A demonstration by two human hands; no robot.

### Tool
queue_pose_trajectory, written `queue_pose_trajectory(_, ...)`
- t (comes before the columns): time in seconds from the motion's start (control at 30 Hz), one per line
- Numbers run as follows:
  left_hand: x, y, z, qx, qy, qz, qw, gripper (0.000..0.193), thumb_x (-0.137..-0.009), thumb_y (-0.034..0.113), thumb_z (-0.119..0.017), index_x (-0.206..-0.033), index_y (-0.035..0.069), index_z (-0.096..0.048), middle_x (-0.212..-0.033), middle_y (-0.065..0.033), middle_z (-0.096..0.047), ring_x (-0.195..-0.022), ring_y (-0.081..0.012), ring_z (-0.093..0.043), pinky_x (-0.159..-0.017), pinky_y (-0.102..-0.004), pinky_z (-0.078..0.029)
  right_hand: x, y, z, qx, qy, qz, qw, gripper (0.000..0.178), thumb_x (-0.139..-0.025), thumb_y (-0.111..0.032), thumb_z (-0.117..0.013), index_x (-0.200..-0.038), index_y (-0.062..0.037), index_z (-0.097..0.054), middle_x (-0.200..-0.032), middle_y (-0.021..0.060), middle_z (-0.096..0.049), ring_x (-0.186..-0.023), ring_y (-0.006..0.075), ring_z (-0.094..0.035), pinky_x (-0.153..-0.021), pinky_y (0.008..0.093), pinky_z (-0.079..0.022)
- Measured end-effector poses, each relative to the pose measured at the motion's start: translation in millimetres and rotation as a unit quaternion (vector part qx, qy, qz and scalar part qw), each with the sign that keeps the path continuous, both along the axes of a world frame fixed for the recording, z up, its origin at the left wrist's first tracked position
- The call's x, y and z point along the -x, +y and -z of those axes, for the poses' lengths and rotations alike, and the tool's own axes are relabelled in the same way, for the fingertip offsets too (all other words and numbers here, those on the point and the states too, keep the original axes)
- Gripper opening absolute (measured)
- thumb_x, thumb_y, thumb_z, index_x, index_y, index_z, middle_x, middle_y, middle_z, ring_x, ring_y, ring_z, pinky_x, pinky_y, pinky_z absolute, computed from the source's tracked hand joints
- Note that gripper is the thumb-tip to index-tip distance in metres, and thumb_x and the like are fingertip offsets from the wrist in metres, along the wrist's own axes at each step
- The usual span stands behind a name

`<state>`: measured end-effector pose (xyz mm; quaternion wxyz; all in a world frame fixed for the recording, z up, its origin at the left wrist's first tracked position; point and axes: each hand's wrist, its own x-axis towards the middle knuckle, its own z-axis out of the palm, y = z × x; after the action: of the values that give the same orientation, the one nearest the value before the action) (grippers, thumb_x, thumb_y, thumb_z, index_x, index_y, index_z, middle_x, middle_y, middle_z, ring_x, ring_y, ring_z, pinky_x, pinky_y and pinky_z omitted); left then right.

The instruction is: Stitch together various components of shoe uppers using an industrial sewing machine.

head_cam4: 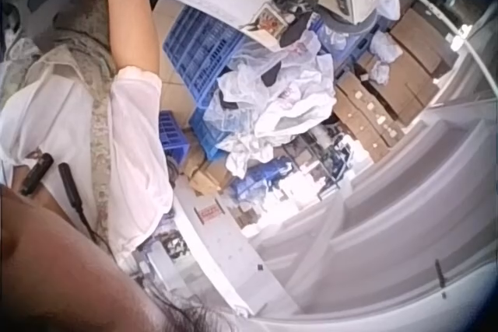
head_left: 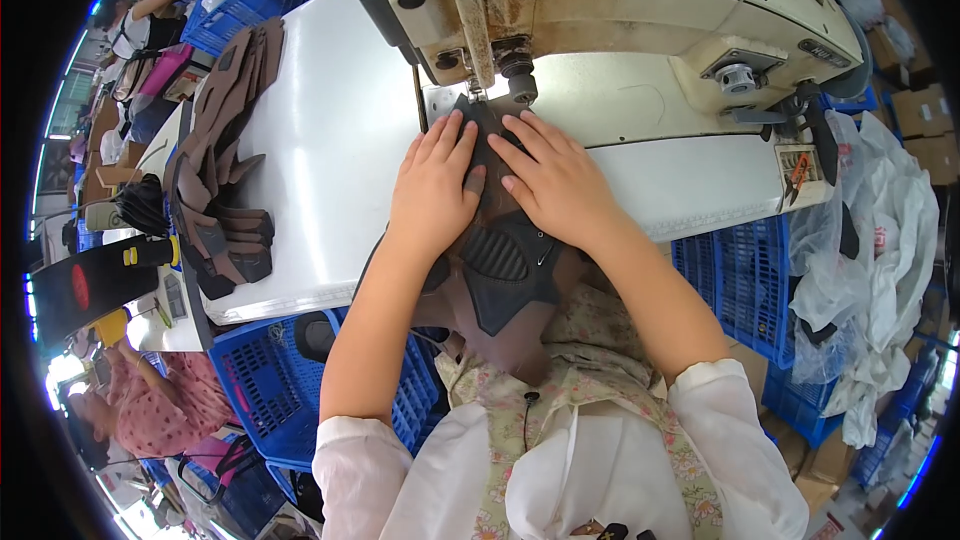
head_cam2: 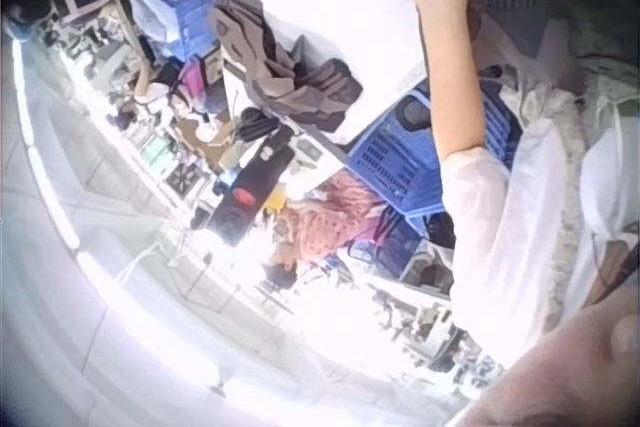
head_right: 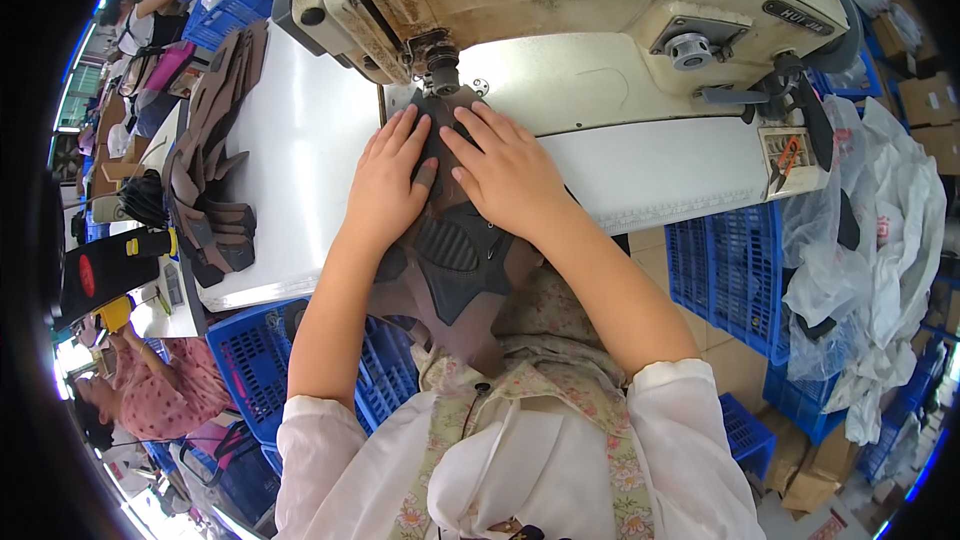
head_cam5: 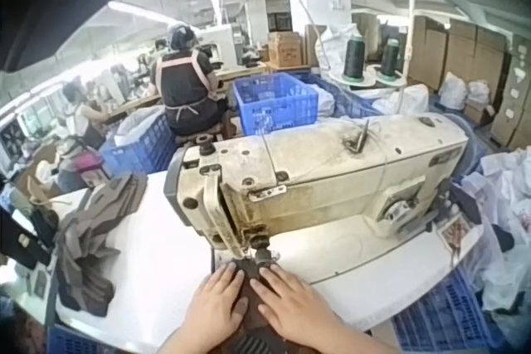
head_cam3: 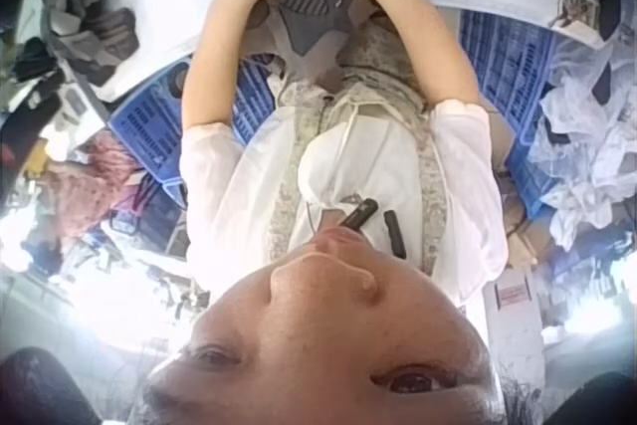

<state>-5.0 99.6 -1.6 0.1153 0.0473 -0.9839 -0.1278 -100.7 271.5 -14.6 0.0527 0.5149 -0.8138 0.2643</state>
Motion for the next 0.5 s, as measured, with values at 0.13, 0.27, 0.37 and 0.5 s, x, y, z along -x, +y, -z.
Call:
queue_pose_trajectory(0.13, 4.3, -3.6, 3.2, -0.019, 0.013, -0.008, 1.0, 0.05, -0.087, 0.016, -0.062, -0.135, 0.002, -0.054, -0.145, -0.0181, -0.048, -0.136, -0.0352, -0.042, -0.112, -0.0435, -0.034, 7.0, -4.6, 2.7, -0.003, -0.01, -0.011, 1.0, 0.043, -0.092, -0.024, -0.059, -0.132, -0.0084, -0.056, -0.14, 0.0137, -0.05, -0.134, 0.0328, -0.042, -0.11, 0.0447, -0.035)
queue_pose_trajectory(0.27, 12.0, -6.0, 5.5, -0.035, 0.028, 0.003, 0.999, 0.05, -0.087, 0.015, -0.062, -0.135, 0.001, -0.054, -0.144, -0.02, -0.047, -0.135, -0.0369, -0.043, -0.111, -0.0432, -0.036, 13.8, -5.4, 4.0, -0.004, 0.001, -0.002, 1.0, 0.043, -0.092, -0.025, -0.059, -0.132, -0.0096, -0.057, -0.139, 0.0129, -0.051, -0.135, 0.0322, -0.042, -0.11, 0.0447, -0.035)
queue_pose_trajectory(0.37, 13.0, -7.0, 5.9, -0.04, 0.026, -0.006, 0.999, 0.05, -0.087, 0.015, -0.062, -0.134, 0.001, -0.054, -0.144, -0.0204, -0.047, -0.135, -0.0372, -0.043, -0.11, -0.0432, -0.036, 16.5, -6.4, 3.6, -0.001, -0.007, -0.004, 1.0, 0.042, -0.092, -0.025, -0.059, -0.131, -0.0104, -0.057, -0.139, 0.0129, -0.051, -0.135, 0.0323, -0.042, -0.11, 0.0447, -0.036)
queue_pose_trajectory(0.5, 13.2, -7.5, 4.5, -0.047, 0.024, -0.009, 0.999, 0.049, -0.087, 0.015, -0.062, -0.133, 0.0, -0.055, -0.144, -0.0204, -0.047, -0.135, -0.0373, -0.043, -0.11, -0.043, -0.036, 17.2, -8.4, 2.6, -0.004, -0.008, -0.004, 1.0, 0.042, -0.092, -0.026, -0.059, -0.131, -0.0108, -0.058, -0.138, 0.0134, -0.052, -0.134, 0.0323, -0.042, -0.11, 0.0449, -0.036)
